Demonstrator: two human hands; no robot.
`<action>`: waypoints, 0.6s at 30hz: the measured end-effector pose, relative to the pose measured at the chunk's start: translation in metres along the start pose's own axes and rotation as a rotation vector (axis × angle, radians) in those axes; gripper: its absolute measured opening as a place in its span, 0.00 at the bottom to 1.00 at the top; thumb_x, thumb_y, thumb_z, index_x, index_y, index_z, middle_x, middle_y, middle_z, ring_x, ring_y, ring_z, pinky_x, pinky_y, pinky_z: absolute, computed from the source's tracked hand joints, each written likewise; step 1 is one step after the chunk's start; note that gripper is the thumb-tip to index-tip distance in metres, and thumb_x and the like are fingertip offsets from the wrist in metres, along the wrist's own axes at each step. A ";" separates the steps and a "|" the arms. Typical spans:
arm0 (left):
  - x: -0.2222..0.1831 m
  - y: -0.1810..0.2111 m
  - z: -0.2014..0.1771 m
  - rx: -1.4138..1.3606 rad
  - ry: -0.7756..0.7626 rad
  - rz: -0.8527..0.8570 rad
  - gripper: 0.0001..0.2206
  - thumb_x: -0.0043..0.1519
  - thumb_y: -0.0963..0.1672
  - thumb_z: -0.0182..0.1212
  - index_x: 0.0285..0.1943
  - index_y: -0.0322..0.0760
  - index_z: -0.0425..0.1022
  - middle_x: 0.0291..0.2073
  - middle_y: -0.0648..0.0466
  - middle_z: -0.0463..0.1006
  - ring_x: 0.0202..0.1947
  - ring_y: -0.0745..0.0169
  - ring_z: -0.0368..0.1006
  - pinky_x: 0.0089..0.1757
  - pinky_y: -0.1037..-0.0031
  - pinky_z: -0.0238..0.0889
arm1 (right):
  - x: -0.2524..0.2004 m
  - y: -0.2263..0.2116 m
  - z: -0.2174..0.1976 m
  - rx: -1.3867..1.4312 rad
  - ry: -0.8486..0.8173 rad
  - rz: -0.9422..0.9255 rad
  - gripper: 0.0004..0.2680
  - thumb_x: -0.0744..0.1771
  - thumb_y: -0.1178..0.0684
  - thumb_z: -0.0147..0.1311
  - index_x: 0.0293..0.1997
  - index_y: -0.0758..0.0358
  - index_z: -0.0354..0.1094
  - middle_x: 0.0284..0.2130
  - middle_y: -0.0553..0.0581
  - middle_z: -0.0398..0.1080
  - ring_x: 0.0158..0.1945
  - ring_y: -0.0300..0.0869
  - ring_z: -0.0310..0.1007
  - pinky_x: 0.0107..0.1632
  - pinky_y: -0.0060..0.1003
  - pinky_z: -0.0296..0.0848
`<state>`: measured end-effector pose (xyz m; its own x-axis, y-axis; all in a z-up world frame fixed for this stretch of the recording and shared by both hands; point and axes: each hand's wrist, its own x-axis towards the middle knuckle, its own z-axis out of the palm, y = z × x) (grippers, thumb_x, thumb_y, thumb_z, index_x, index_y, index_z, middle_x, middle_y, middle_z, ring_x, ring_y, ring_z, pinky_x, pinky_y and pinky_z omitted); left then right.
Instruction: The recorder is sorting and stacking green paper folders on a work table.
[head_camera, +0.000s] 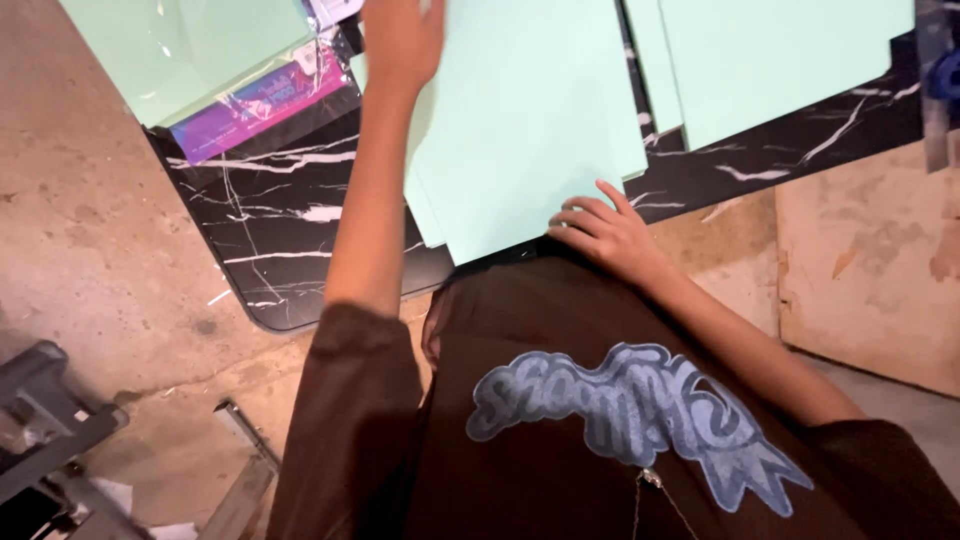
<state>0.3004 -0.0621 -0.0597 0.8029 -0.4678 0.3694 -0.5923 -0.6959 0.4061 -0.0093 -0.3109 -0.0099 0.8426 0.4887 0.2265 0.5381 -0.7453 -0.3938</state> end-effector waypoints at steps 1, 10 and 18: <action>-0.008 0.012 -0.023 -0.067 0.048 -0.063 0.09 0.67 0.44 0.60 0.46 0.30 0.77 0.38 0.40 0.79 0.41 0.37 0.73 0.44 0.52 0.64 | -0.004 0.003 0.000 -0.008 0.004 -0.007 0.10 0.65 0.56 0.54 0.51 0.51 0.75 0.50 0.47 0.73 0.60 0.41 0.70 0.71 0.54 0.58; -0.163 0.126 -0.116 -0.169 0.069 -0.571 0.14 0.71 0.41 0.50 0.65 0.34 0.72 0.60 0.41 0.70 0.63 0.42 0.65 0.63 0.58 0.56 | -0.002 0.013 -0.004 0.074 0.023 -0.080 0.09 0.64 0.56 0.57 0.49 0.55 0.75 0.47 0.48 0.74 0.57 0.42 0.72 0.69 0.51 0.63; -0.134 0.216 -0.096 -0.178 0.083 -0.559 0.15 0.67 0.39 0.53 0.62 0.38 0.76 0.59 0.44 0.73 0.63 0.45 0.67 0.63 0.59 0.58 | -0.009 0.077 -0.047 0.182 0.213 0.127 0.04 0.66 0.57 0.63 0.41 0.59 0.72 0.38 0.55 0.76 0.44 0.48 0.74 0.55 0.50 0.67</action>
<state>0.0586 -0.0971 0.0590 0.9928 -0.0073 0.1199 -0.0885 -0.7192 0.6892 0.0255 -0.3937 -0.0001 0.8990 0.2764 0.3398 0.4316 -0.6915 -0.5793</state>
